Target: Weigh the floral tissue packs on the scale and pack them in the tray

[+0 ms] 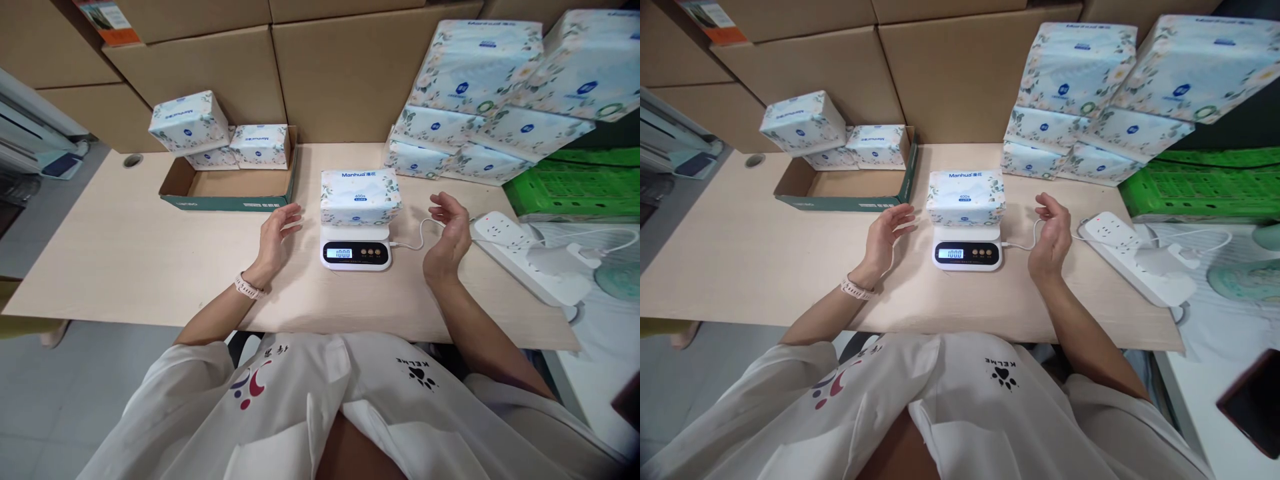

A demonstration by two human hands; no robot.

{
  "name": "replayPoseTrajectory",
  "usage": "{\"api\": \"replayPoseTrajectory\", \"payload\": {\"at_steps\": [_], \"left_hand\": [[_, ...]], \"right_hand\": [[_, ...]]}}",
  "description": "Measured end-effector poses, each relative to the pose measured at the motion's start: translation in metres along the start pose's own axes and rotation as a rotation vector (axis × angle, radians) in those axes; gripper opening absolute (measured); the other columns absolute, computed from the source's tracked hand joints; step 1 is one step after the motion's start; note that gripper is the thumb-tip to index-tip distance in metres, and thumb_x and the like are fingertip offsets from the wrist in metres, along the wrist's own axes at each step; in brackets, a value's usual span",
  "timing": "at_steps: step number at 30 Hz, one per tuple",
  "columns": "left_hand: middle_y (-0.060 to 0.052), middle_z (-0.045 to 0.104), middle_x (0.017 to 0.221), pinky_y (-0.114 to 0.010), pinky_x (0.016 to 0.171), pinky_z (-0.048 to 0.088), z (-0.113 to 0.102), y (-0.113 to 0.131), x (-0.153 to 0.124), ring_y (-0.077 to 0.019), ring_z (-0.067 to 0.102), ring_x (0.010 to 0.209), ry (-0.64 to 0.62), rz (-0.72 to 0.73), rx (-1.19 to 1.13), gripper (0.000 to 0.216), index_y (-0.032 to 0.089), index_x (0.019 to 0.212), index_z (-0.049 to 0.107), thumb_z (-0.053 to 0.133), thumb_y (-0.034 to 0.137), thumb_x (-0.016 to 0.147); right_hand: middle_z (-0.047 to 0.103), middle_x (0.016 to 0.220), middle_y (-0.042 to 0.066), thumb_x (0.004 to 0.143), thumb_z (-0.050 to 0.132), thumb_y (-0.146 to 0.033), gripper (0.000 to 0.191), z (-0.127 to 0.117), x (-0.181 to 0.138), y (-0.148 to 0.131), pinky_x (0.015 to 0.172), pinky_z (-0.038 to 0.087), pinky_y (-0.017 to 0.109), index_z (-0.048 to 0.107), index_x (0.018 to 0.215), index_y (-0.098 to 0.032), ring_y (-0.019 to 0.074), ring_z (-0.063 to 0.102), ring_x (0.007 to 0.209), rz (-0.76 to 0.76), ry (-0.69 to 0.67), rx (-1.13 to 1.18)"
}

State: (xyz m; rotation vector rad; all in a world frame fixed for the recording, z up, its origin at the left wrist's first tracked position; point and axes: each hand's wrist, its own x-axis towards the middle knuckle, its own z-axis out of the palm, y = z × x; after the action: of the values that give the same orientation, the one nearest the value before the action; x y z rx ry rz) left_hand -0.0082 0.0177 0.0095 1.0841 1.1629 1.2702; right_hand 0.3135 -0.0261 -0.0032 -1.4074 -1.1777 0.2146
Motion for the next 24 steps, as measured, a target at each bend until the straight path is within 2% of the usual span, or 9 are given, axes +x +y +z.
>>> {"api": "replayPoseTrajectory", "payload": {"at_steps": [15,24], "left_hand": [[-0.015,0.078,0.135,-0.043,0.100,0.061,-0.001,-0.002,0.001,-0.0271,0.075,0.115,0.001,-0.009,-0.021,0.046,0.022,0.113,0.078,0.063,0.061,0.095],[-0.014,0.079,0.135,-0.042,0.100,0.061,-0.001,-0.002,0.000,-0.0269,0.075,0.115,-0.007,-0.008,-0.012,0.048,0.022,0.114,0.078,0.062,0.063,0.094]], "right_hand": [[0.078,0.131,0.012,0.104,0.030,-0.066,0.065,0.000,0.001,0.009,0.107,0.059,0.057,0.073,0.135,-0.027,0.0273,0.075,0.112,-0.064,0.000,0.052],[0.079,0.132,0.015,0.106,0.029,-0.065,0.067,-0.001,-0.001,-0.001,0.111,0.058,0.052,0.073,0.136,-0.024,0.0278,0.076,0.117,0.003,-0.019,0.034]]}}
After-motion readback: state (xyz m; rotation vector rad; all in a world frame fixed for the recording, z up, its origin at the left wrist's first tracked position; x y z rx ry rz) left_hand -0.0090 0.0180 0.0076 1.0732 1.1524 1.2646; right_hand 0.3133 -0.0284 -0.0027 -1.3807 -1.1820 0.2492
